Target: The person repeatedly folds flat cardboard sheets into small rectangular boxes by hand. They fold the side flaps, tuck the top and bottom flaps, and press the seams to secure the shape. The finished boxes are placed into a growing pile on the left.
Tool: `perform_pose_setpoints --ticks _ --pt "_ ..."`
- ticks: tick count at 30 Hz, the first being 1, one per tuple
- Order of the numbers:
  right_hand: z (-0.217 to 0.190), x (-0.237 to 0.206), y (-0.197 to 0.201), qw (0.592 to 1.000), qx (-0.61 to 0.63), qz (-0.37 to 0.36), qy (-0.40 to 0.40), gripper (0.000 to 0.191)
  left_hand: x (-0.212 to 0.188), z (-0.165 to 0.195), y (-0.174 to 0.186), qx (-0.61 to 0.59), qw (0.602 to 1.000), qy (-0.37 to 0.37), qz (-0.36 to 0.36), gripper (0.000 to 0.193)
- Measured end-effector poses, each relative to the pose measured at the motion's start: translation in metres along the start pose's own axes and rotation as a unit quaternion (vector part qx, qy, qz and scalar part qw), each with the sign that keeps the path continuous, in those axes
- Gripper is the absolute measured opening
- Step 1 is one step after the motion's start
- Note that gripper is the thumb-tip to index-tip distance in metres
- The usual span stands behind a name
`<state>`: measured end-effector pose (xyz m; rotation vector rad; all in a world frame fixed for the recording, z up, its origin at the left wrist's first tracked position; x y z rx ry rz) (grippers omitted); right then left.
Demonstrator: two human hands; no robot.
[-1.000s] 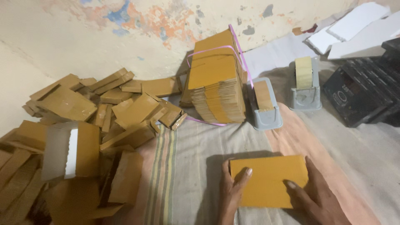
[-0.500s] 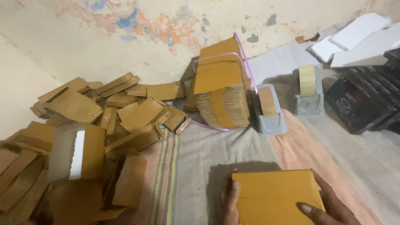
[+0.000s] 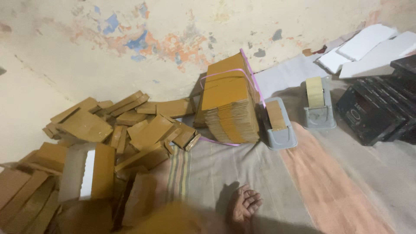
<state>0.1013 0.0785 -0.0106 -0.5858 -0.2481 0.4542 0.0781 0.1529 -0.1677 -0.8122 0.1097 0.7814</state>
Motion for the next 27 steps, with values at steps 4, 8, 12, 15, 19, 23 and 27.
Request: perform_pose_setpoints --ticks 4,8,12,15,19,23,27 --pt "0.062 0.006 0.016 0.830 0.401 0.082 -0.380 0.032 -0.010 0.054 -0.033 0.134 0.977 -0.153 0.067 0.052" --pt "0.123 0.015 -0.003 0.630 0.604 0.378 -0.309 0.031 -0.024 0.137 -0.077 0.185 0.886 -0.401 0.144 0.047" --pt "0.132 0.031 -0.109 -0.031 0.919 0.393 -0.023 0.041 -0.014 0.209 -0.115 0.336 0.759 -0.509 0.229 0.055" --pt "0.092 0.109 -0.158 -0.125 0.953 0.268 -0.067 0.051 0.023 0.255 -0.147 0.289 0.798 -0.493 0.192 0.068" --pt "0.055 0.209 -0.147 -0.055 0.961 0.247 -0.114 0.061 0.062 0.282 -0.182 0.403 0.773 -0.437 0.221 0.067" --pt "0.040 0.242 -0.126 -0.067 0.979 0.186 -0.041 0.060 0.076 0.281 -0.197 0.465 0.754 -0.403 0.229 0.066" --pt "0.039 0.243 -0.121 -0.017 0.973 0.217 -0.073 0.049 0.065 0.280 -0.200 0.476 0.726 -0.428 0.252 0.064"
Point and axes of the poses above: each hand's wrist, its own x-axis towards the middle knuckle, its own y-axis out of the back of the hand, z = x × y, the point moved 6 cm from there along x, towards the middle knuckle, and after that the axes turned 9 degrees about z, right-handed, at the moved point
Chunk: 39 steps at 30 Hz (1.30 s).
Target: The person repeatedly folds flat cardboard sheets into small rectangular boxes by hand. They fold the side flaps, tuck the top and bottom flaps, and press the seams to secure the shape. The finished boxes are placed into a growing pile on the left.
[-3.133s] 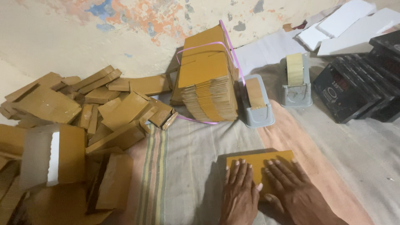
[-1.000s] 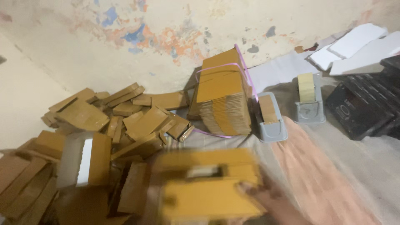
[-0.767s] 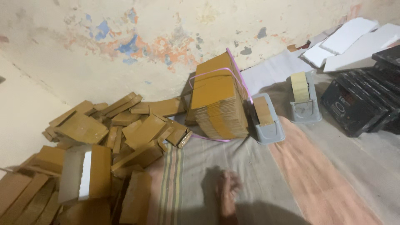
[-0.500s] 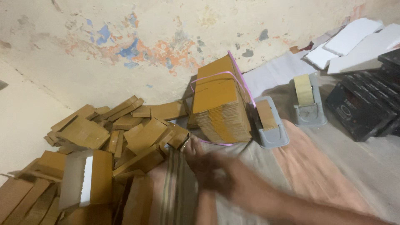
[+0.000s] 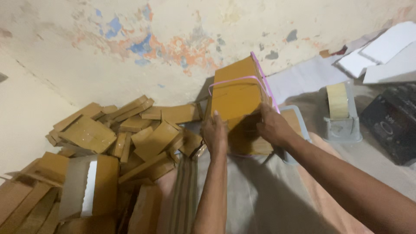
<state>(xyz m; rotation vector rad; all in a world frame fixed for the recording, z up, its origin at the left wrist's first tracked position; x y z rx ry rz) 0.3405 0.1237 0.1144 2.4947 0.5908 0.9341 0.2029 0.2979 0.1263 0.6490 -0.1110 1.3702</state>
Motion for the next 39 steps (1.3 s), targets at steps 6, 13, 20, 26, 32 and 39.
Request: perform_pose_setpoints --ticks 6,13,20,26,32,39 --pt "-0.039 -0.024 0.027 0.999 0.036 -0.009 0.015 0.038 -0.030 0.016 0.035 -0.070 0.996 0.045 0.015 0.068" --pt "-0.059 -0.152 0.086 0.986 0.114 0.013 -0.124 0.058 -0.160 0.007 0.109 -0.216 0.946 0.240 -0.024 0.062" --pt "0.047 -0.268 0.118 0.849 0.275 0.194 -0.408 0.040 -0.260 -0.032 0.107 -0.319 0.850 0.391 -0.149 0.054" --pt "0.134 -0.277 0.161 0.944 0.138 0.097 -0.284 0.050 -0.302 -0.073 0.101 -0.272 0.846 0.412 -0.202 0.048" --pt "0.140 -0.284 0.176 0.954 -0.080 0.152 -0.246 0.068 -0.303 -0.119 0.125 0.003 0.948 0.267 -0.174 0.045" --pt "0.007 -0.278 0.169 0.851 -0.312 -0.233 -0.353 0.041 -0.252 -0.128 0.075 0.156 0.977 -0.012 -0.144 0.058"
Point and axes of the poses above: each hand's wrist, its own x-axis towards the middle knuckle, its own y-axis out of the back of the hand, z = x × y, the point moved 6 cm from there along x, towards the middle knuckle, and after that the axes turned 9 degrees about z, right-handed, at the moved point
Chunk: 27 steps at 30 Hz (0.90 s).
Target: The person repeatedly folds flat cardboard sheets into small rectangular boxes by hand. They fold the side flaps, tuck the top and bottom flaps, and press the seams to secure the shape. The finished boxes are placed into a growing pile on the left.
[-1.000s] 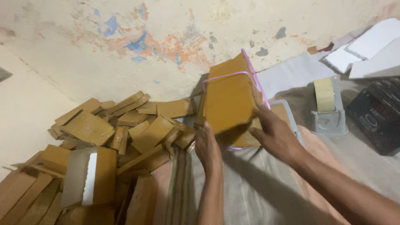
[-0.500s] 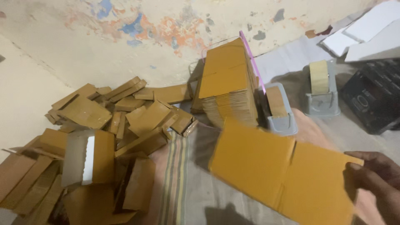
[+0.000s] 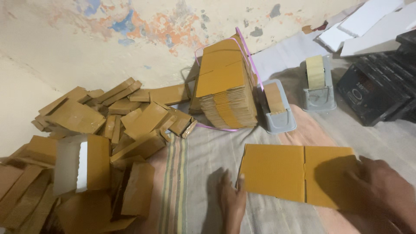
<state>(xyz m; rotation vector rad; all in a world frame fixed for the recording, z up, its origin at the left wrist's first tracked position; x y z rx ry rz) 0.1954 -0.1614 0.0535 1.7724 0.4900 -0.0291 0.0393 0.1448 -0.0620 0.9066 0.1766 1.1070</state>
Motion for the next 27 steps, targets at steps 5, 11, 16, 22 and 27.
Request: perform_pose_setpoints --ticks 5,11,16,22,27 --pt "-0.023 -0.025 0.015 0.731 0.637 0.021 -0.245 0.048 0.029 0.019 -0.053 -0.183 0.963 0.108 -0.167 0.064" --pt "0.011 0.019 0.013 0.848 0.499 0.157 -0.087 0.053 0.009 0.024 -0.002 -0.319 0.923 0.196 -0.092 0.077" --pt "0.011 0.040 -0.027 0.815 0.564 0.128 0.040 0.059 -0.017 0.024 0.017 -0.401 0.885 0.229 -0.056 0.088" --pt "0.021 0.042 -0.050 0.789 0.601 0.115 0.060 0.063 -0.022 0.036 0.038 -0.439 0.880 0.181 0.026 0.091" --pt "0.028 0.041 -0.057 0.800 0.587 0.124 -0.009 0.059 -0.033 0.052 0.053 -0.402 0.880 0.249 0.035 0.069"
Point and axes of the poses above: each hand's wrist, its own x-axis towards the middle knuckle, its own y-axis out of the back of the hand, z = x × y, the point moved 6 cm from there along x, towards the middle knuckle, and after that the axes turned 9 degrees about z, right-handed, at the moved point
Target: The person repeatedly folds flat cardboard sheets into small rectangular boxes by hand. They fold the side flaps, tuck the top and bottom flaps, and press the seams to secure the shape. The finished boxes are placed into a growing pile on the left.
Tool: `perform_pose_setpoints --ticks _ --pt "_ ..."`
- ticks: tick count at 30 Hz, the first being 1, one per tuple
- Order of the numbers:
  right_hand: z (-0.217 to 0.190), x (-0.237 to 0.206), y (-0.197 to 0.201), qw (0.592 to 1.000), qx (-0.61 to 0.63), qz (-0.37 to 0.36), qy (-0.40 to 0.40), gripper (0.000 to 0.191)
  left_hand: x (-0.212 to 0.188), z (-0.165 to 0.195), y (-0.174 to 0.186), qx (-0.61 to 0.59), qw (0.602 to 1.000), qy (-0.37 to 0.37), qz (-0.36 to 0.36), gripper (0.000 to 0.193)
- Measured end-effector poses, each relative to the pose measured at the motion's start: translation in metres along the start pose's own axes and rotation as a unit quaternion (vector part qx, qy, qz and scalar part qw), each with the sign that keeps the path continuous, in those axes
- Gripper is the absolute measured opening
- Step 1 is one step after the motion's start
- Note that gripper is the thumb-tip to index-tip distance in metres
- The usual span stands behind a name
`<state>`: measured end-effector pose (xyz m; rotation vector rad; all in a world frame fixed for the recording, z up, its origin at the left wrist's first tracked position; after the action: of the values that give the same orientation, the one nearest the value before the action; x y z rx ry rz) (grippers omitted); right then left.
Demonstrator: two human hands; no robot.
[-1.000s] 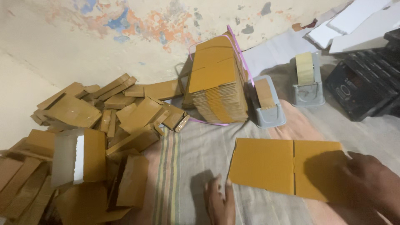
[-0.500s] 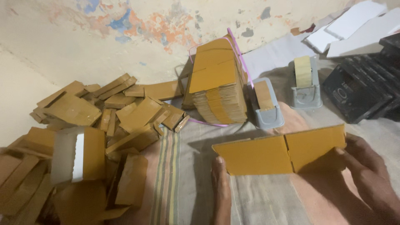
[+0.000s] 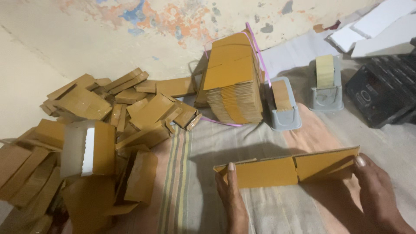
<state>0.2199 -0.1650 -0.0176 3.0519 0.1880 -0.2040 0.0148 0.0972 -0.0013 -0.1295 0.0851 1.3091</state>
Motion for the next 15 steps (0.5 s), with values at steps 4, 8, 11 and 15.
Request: perform_pose_setpoints --ticks 4,8,11,15 --pt "-0.017 0.000 0.005 0.995 0.004 0.008 0.098 0.052 -0.007 0.010 0.002 0.054 0.993 -0.058 0.090 0.061" --pt "-0.028 -0.004 0.011 0.984 -0.072 0.030 0.159 0.038 -0.040 0.046 -0.005 0.174 0.839 -0.500 0.127 0.033" --pt "-0.032 -0.007 0.012 0.987 -0.074 0.026 0.139 0.032 -0.059 0.045 -0.012 0.241 0.757 -0.592 0.139 0.026" --pt "-0.050 -0.010 0.012 0.976 -0.137 0.004 0.172 0.029 -0.066 0.041 -0.021 0.273 0.744 -0.603 0.087 0.034"
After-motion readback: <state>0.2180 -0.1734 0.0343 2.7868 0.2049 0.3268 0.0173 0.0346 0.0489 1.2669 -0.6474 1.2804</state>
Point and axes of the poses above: each hand's wrist, its own x-axis towards the middle knuckle, its own y-axis out of the back of the hand, z = x × y, the point moved 6 cm from there along x, towards the middle knuckle, and after that the axes turned 9 degrees about z, right-handed, at the moved point
